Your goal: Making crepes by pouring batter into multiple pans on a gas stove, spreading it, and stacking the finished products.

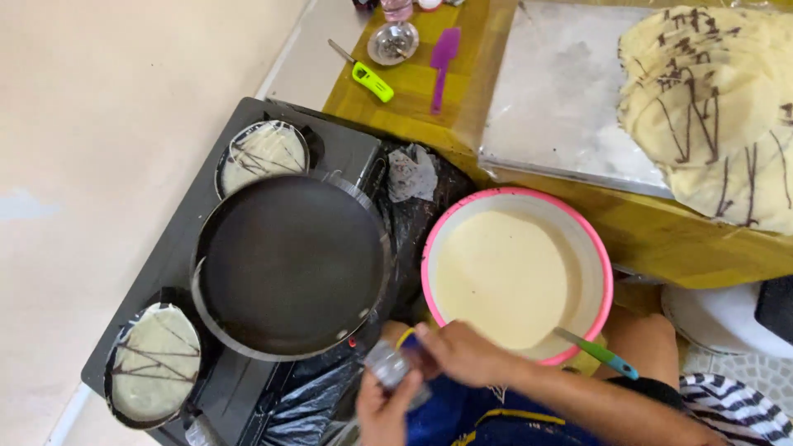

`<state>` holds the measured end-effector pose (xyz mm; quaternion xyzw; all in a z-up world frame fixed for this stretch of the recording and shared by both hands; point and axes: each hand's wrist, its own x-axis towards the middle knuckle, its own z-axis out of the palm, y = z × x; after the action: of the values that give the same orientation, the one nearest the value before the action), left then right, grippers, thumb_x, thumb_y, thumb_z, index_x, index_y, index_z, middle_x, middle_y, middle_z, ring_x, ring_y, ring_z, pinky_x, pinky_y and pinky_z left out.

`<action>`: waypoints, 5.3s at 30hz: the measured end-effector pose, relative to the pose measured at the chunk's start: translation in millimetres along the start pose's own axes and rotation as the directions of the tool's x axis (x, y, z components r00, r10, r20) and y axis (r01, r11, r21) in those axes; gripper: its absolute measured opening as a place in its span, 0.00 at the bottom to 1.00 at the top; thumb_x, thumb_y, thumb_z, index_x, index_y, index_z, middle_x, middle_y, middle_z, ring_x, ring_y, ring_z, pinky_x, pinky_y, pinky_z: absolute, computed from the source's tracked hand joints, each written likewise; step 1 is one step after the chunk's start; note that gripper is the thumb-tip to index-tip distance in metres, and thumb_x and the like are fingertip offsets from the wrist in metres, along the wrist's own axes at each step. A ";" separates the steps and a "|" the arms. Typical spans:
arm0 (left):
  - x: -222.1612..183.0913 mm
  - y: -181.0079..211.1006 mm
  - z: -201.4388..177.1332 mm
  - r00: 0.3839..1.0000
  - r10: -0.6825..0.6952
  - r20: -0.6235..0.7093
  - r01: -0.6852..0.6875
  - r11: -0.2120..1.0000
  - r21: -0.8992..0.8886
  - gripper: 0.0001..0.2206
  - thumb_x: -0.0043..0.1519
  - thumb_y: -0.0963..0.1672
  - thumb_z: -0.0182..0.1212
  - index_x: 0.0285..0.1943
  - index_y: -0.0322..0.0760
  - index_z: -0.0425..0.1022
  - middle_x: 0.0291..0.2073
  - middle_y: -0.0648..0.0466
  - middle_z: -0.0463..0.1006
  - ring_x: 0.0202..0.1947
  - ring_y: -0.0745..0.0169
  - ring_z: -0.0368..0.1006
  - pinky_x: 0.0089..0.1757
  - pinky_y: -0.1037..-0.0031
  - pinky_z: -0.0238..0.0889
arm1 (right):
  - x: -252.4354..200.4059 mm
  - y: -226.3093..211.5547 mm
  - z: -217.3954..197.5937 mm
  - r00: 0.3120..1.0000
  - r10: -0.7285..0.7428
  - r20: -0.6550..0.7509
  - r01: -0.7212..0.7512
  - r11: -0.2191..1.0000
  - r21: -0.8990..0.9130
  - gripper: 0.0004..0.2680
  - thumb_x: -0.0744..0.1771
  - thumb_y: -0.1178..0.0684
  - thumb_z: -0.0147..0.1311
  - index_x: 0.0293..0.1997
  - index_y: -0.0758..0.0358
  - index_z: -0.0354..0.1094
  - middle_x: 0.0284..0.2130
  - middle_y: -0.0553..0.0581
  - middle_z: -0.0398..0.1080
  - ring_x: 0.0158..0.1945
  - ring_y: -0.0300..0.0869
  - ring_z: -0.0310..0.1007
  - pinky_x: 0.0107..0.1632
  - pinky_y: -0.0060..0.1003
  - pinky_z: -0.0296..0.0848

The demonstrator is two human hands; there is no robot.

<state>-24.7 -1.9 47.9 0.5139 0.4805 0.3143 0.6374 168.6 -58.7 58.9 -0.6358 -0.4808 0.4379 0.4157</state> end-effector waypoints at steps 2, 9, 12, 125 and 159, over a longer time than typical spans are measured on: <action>7.3 1.0 -21.4 0.972 -0.194 -0.132 0.142 0.933 -0.329 0.16 0.46 0.28 0.69 0.44 0.13 0.77 0.28 0.26 0.82 0.26 0.32 0.81 0.36 0.54 0.81 | 16.0 52.0 -67.3 0.984 -0.130 0.125 0.178 0.808 -0.562 0.06 0.64 0.52 0.53 0.38 0.59 0.62 0.25 0.55 0.78 0.27 0.59 0.76 0.29 0.53 0.65; 72.9 19.7 54.3 0.991 -0.132 0.020 0.130 0.987 0.091 0.19 0.37 0.37 0.83 0.32 0.33 0.75 0.15 0.47 0.75 0.14 0.61 0.66 0.20 0.69 0.63 | -30.0 142.9 -438.8 0.433 0.137 -0.891 -0.794 0.526 -0.305 0.09 0.73 0.49 0.57 0.58 0.54 0.79 0.44 0.62 0.79 0.38 0.51 0.77 0.31 0.45 0.76; 122.5 60.0 185.9 0.908 -0.192 0.373 0.150 0.979 0.139 0.20 0.40 0.38 0.82 0.31 0.41 0.71 0.20 0.57 0.72 0.20 0.68 0.64 0.25 0.71 0.62 | -49.4 189.9 -518.5 0.474 0.054 -0.879 -0.854 0.269 -0.444 0.13 0.74 0.43 0.54 0.62 0.55 0.79 0.52 0.66 0.76 0.48 0.55 0.73 0.42 0.48 0.77; -20.2 -5.5 -29.0 0.915 -0.337 0.221 0.101 0.722 0.685 0.18 0.58 0.55 0.65 0.28 0.43 0.70 0.17 0.58 0.80 0.14 0.65 0.76 0.28 0.70 0.69 | -158.2 191.7 -38.3 0.692 0.367 -0.622 -0.544 -0.302 -0.783 0.06 0.62 0.44 0.51 0.36 0.37 0.75 0.39 0.51 0.77 0.43 0.52 0.78 0.38 0.46 0.69; 66.8 11.6 74.8 0.724 -0.523 0.450 0.303 0.827 0.474 0.19 0.65 0.53 0.60 0.34 0.33 0.72 0.19 0.47 0.74 0.12 0.63 0.65 0.20 0.74 0.56 | -228.4 32.4 -130.0 0.772 -0.408 -0.487 -0.615 -0.283 -0.736 0.18 0.64 0.43 0.58 0.61 0.24 0.77 0.30 0.33 0.69 0.32 0.31 0.71 0.30 0.27 0.60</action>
<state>69.1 34.6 40.5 0.5699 0.4250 -0.0996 0.6962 265.7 -301.7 99.1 -0.8413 -0.3917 -0.3232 -0.1854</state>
